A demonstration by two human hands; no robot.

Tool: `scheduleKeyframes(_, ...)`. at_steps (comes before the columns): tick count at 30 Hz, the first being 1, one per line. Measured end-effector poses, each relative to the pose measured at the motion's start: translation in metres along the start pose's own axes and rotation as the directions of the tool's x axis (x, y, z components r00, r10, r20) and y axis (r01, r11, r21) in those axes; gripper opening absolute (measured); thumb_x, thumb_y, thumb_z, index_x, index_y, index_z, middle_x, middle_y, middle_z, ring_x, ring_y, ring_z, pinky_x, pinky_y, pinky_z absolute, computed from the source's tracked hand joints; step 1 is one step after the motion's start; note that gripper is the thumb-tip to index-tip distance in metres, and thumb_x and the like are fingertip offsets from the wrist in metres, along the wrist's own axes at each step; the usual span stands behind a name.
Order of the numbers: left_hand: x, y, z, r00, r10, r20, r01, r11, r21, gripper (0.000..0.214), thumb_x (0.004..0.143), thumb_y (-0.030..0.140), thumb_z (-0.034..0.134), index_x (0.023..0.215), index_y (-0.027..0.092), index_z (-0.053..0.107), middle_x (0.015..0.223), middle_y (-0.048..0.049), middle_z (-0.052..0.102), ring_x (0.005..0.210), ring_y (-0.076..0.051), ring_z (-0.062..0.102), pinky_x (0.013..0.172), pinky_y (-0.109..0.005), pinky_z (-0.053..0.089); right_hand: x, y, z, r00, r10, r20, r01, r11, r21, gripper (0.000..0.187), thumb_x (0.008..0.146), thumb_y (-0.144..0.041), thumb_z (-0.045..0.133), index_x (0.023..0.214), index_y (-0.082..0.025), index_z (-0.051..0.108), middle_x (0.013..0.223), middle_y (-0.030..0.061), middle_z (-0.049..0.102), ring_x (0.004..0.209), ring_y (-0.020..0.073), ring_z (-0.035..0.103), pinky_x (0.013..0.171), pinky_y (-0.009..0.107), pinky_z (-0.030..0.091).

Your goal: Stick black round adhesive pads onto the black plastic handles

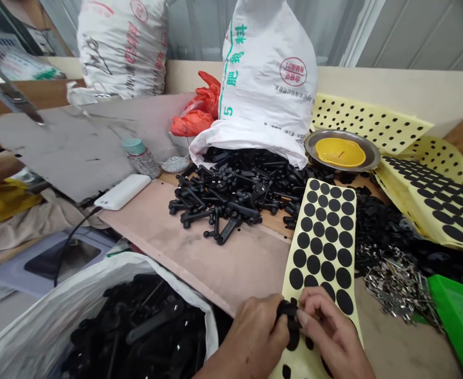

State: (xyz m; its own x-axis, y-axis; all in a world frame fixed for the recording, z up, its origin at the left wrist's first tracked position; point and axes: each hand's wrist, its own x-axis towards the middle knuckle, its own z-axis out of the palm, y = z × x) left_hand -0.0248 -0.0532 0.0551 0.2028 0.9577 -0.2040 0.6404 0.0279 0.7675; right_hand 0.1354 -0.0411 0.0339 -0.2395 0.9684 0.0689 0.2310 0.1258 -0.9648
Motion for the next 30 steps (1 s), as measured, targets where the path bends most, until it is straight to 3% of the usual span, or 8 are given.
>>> scheduleKeyframes(6,0.001,0.003,0.001,0.999,0.041,-0.033,-0.044,0.994,-0.102,0.016,0.083,0.018,0.04,0.08,0.022,0.055,0.069,0.0017,0.063,0.063,-0.015,0.058,0.057,-0.02,0.039,-0.005,0.002,-0.007,0.996,0.019,-0.089,-0.018,1.0,0.006,0.022,0.084,-0.036,0.053,0.069,-0.021,0.061,0.085,0.0054,0.059,0.069,0.0166,0.059,0.053,0.02,0.051)
scheduleKeyframes(9,0.0,0.005,0.001,0.992,0.114,-0.059,-0.117,0.992,-0.044,0.012,0.082,0.017,0.04,0.081,0.02,0.052,0.074,-0.0013,0.063,0.064,-0.016,0.059,0.058,-0.022,0.041,-0.005,0.006,-0.017,0.989,-0.098,-0.112,0.074,0.977,-0.2,0.021,0.085,-0.032,0.052,0.071,-0.021,0.063,0.091,0.0074,0.062,0.067,0.0166,0.063,0.057,0.022,0.054)
scheduleKeyframes(12,-0.003,0.004,-0.002,0.989,0.11,-0.103,-0.113,0.993,-0.024,0.015,0.081,0.016,0.038,0.085,0.019,0.052,0.077,-0.003,0.064,0.067,-0.017,0.06,0.06,-0.023,0.041,0.002,0.004,-0.035,0.949,-0.299,-0.099,0.212,0.84,-0.5,0.008,0.084,-0.027,0.055,0.082,-0.021,0.061,0.095,0.0086,0.061,0.077,0.0189,0.064,0.065,0.025,0.054)
scheduleKeyframes(14,-0.003,0.002,-0.004,0.989,0.086,-0.122,-0.094,0.994,-0.06,0.016,0.082,0.015,0.037,0.082,0.02,0.051,0.073,-0.0009,0.062,0.064,-0.016,0.059,0.057,-0.022,0.041,0.008,-0.003,-0.044,0.942,-0.332,-0.053,0.247,0.791,-0.56,0.007,0.086,-0.025,0.052,0.082,-0.021,0.057,0.089,0.0065,0.061,0.076,0.0173,0.063,0.063,0.023,0.053)
scheduleKeyframes(16,-0.003,0.0,-0.003,0.989,0.095,-0.116,-0.108,0.988,-0.108,0.015,0.082,0.016,0.037,0.078,0.021,0.05,0.068,0.0013,0.06,0.06,-0.014,0.058,0.054,-0.02,0.04,0.01,-0.012,-0.044,0.954,-0.288,0.086,0.287,0.791,-0.54,0.011,0.089,-0.023,0.047,0.08,-0.022,0.053,0.08,0.0033,0.059,0.07,0.0149,0.062,0.058,0.021,0.052)
scheduleKeyframes(19,0.0,-0.002,0.002,0.981,0.15,-0.121,-0.166,0.977,-0.136,0.013,0.08,0.017,0.041,0.083,0.021,0.053,0.069,0.0013,0.061,0.06,-0.014,0.058,0.055,-0.021,0.041,0.008,-0.019,-0.033,0.922,-0.268,0.279,0.381,0.752,-0.538,0.009,0.089,-0.021,0.046,0.081,-0.021,0.052,0.072,0.0012,0.057,0.062,0.0138,0.06,0.055,0.022,0.05)
scheduleKeyframes(25,0.001,-0.009,0.014,0.965,0.21,-0.157,-0.228,0.967,-0.11,0.025,0.081,0.019,0.041,0.103,0.02,0.054,0.085,-0.0038,0.066,0.073,-0.018,0.063,0.064,-0.024,0.046,0.003,-0.011,-0.021,0.847,-0.427,0.316,0.523,0.57,-0.634,0.022,0.09,-0.015,0.038,0.078,-0.021,0.055,0.065,0.0043,0.06,0.058,0.0175,0.06,0.053,0.027,0.049)
scheduleKeyframes(30,-0.001,-0.01,0.013,0.964,0.231,-0.135,-0.232,0.973,0.005,0.027,0.084,0.02,0.038,0.107,0.019,0.052,0.084,-0.005,0.066,0.073,-0.018,0.063,0.065,-0.025,0.047,0.006,-0.015,-0.025,0.86,-0.352,0.368,0.508,0.656,-0.559,0.023,0.09,-0.015,0.037,0.077,-0.02,0.055,0.065,0.0039,0.059,0.06,0.0169,0.059,0.056,0.027,0.049)
